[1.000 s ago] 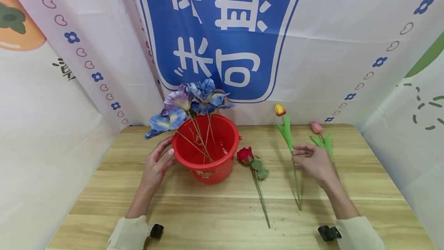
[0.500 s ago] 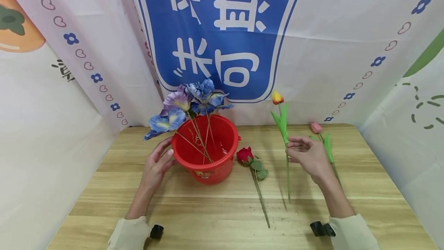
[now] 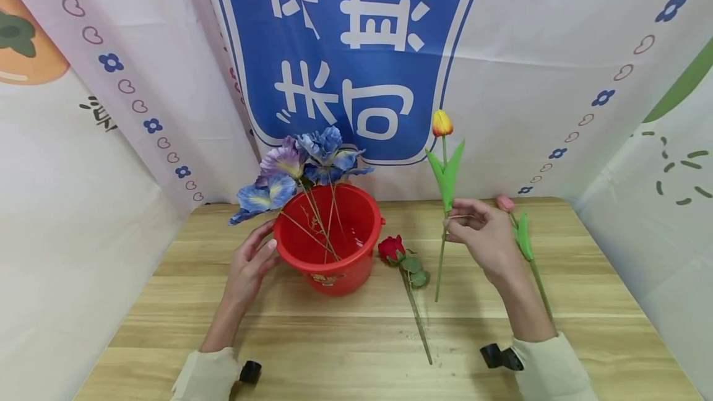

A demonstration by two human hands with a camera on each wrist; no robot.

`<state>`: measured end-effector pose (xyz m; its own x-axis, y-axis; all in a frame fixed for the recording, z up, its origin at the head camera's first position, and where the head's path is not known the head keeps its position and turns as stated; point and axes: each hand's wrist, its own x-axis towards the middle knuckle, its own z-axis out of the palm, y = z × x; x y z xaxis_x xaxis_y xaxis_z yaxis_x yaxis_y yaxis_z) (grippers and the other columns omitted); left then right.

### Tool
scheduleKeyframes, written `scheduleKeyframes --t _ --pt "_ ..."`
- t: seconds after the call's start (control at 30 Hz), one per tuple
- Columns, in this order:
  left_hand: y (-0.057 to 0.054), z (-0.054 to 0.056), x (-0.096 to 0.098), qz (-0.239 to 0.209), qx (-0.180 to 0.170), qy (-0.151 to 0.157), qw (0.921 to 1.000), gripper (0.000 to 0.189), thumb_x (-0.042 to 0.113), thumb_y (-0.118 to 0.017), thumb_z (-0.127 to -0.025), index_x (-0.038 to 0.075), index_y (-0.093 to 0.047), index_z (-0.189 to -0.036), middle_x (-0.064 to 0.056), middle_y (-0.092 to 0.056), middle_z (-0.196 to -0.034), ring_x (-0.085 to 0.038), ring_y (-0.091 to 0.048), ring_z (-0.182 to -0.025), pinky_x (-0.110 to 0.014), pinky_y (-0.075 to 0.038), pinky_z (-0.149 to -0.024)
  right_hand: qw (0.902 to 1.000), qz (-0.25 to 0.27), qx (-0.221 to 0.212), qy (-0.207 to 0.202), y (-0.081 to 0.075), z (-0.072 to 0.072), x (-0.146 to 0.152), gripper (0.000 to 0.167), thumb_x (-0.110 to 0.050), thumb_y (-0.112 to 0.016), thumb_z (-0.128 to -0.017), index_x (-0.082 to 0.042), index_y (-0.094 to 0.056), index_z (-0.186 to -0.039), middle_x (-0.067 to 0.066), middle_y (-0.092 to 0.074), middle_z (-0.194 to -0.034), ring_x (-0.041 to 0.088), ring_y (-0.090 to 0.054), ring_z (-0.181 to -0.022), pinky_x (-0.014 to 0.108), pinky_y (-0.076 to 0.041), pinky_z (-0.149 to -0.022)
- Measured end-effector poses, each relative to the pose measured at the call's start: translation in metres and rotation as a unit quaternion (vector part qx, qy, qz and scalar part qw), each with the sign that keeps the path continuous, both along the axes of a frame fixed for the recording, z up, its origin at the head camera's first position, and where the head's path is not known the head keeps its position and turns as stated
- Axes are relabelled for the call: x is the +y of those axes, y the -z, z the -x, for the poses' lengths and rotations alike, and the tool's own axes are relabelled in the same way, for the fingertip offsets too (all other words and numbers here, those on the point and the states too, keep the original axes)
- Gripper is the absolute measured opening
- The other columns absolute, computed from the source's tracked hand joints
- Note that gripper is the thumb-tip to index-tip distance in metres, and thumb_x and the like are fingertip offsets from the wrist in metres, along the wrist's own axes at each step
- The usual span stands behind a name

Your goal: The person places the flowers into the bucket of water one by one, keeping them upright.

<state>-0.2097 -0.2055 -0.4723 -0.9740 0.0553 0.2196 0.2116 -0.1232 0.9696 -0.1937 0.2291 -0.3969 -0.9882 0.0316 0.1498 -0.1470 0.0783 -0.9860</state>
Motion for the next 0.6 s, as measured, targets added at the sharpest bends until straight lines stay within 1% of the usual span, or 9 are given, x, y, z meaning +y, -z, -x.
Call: scheduleKeyframes --t 0.17,0.23,0.37,0.43,0.5,0.6 --pt "0.001 0.0 0.0 0.006 -0.002 -0.001 1.0 0.051 0.009 -0.058 -0.109 -0.002 -0.047 -0.157 -0.02 -0.05 -0.159 -0.015 -0.073 -0.123 -0.032 -0.067 -0.093 0.9995 0.02 0.025 -0.005 -0.012 0.006 -0.015 0.034 0.008 -0.074 -0.095 0.01 -0.063 -0.126 -0.003 -0.074 -0.1 0.008 -0.077 -0.09 0.029 -0.068 -0.078" --pt "0.001 0.0 -0.001 0.008 -0.001 0.0 1.0 0.051 0.009 -0.057 -0.109 -0.002 -0.047 -0.157 -0.021 -0.049 -0.159 -0.016 -0.073 -0.124 -0.031 -0.067 -0.092 0.9991 0.028 0.029 -0.009 -0.016 0.009 -0.021 0.033 0.009 -0.074 -0.095 0.008 -0.064 -0.126 -0.003 -0.074 -0.1 0.008 -0.077 -0.09 0.028 -0.068 -0.077" --pt "0.002 0.001 -0.001 0.007 0.002 0.002 1.0 0.051 0.009 -0.056 -0.109 -0.003 -0.046 -0.158 -0.022 -0.048 -0.16 -0.015 -0.073 -0.123 -0.03 -0.067 -0.092 0.998 0.051 0.034 -0.016 -0.024 0.015 -0.035 0.03 0.009 -0.073 -0.095 -0.003 -0.067 -0.123 -0.004 -0.074 -0.102 0.008 -0.076 -0.091 0.028 -0.068 -0.078" --pt "0.003 0.001 -0.001 0.006 0.003 0.003 1.0 0.05 0.008 -0.056 -0.109 -0.003 -0.046 -0.157 -0.022 -0.048 -0.16 -0.014 -0.073 -0.123 -0.03 -0.067 -0.092 0.9972 0.06 0.04 -0.018 -0.028 0.018 -0.043 0.031 0.01 -0.072 -0.095 -0.004 -0.068 -0.122 -0.004 -0.074 -0.101 0.007 -0.076 -0.09 0.029 -0.068 -0.078" --pt "0.003 0.001 -0.001 0.003 0.004 0.004 1.0 0.05 0.008 -0.056 -0.109 -0.003 -0.046 -0.157 -0.022 -0.048 -0.159 -0.015 -0.073 -0.122 -0.03 -0.067 -0.092 0.9965 0.066 0.047 -0.022 -0.031 0.021 -0.051 0.031 0.01 -0.073 -0.094 -0.002 -0.068 -0.123 -0.003 -0.074 -0.101 0.008 -0.076 -0.089 0.029 -0.068 -0.078" --pt "0.003 0.001 -0.001 0.002 0.006 0.005 1.0 0.05 0.007 -0.056 -0.109 -0.004 -0.046 -0.157 -0.023 -0.048 -0.159 -0.014 -0.074 -0.122 -0.03 -0.067 -0.092 0.9964 0.058 0.055 -0.026 -0.036 0.024 -0.061 0.034 0.009 -0.074 -0.094 0.003 -0.066 -0.127 -0.003 -0.074 -0.101 0.009 -0.075 -0.089 0.03 -0.069 -0.078"
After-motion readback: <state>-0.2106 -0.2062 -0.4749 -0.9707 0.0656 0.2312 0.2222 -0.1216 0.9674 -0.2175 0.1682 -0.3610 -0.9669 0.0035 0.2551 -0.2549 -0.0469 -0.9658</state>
